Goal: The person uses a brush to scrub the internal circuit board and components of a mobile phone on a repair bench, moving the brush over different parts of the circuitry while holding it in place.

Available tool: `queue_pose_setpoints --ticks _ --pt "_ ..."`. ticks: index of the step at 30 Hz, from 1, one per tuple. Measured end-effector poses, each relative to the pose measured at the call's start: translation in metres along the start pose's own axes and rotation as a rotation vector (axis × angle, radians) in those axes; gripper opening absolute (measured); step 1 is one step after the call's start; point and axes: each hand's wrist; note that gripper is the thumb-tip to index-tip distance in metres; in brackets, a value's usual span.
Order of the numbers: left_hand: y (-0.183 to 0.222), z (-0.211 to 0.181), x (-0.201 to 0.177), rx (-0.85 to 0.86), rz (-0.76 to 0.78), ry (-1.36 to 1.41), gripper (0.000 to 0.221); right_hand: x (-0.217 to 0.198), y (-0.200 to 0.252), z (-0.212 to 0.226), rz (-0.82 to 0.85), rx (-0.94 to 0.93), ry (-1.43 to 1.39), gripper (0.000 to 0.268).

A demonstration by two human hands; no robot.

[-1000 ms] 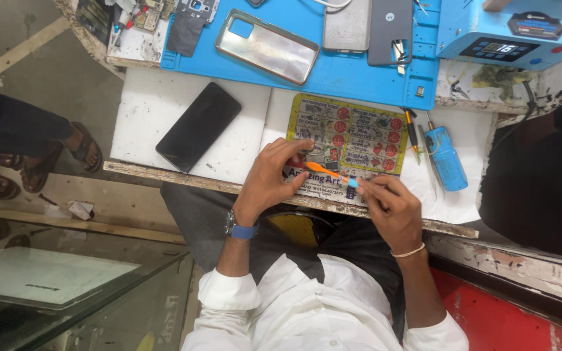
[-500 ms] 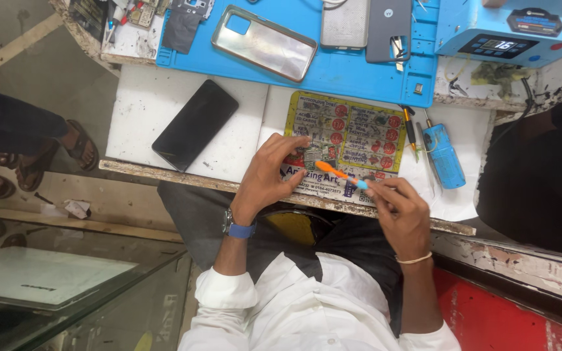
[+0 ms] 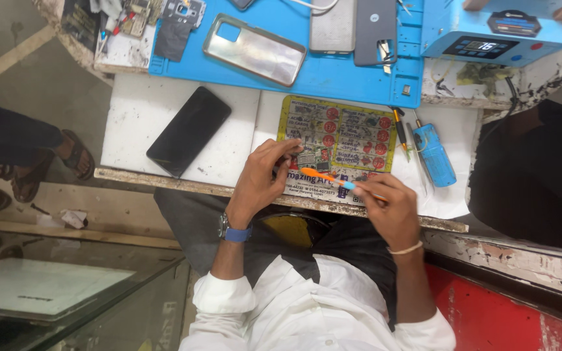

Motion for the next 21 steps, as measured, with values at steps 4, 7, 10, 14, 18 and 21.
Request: queue_pose_setpoints --ticks 4,7,10,14,18,21 --pt "-0.002 0.0 0.001 0.059 -0.036 0.034 0.046 0.003 -0.006 0.001 -0.001 0.026 0.011 0.018" --pt "-0.003 -0.002 -0.001 0.029 -0.024 0.041 0.045 -0.01 -0.012 0.0 -0.021 0.017 -0.01 0.02" --pt "-0.002 -0.005 -0.001 0.015 -0.022 0.042 0.044 -0.013 -0.015 -0.001 0.005 0.119 -0.007 0.02" --pt "-0.005 -0.007 0.002 0.017 -0.02 0.012 0.043 -0.007 -0.019 -0.005 0.014 0.169 -0.059 0.021" --pt "-0.006 -0.008 0.001 0.004 -0.023 0.008 0.041 -0.016 -0.023 -0.01 -0.016 0.07 -0.077 0.014" --pt "-0.006 -0.008 0.0 0.004 -0.02 0.006 0.041 -0.019 -0.022 -0.008 -0.041 0.127 -0.099 0.011"
Point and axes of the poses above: each hand's wrist, its own y-axis away from the middle knuckle, its own x-axis out of the palm, z = x × y, and after that the axes turned 15 degrees about x, right-handed
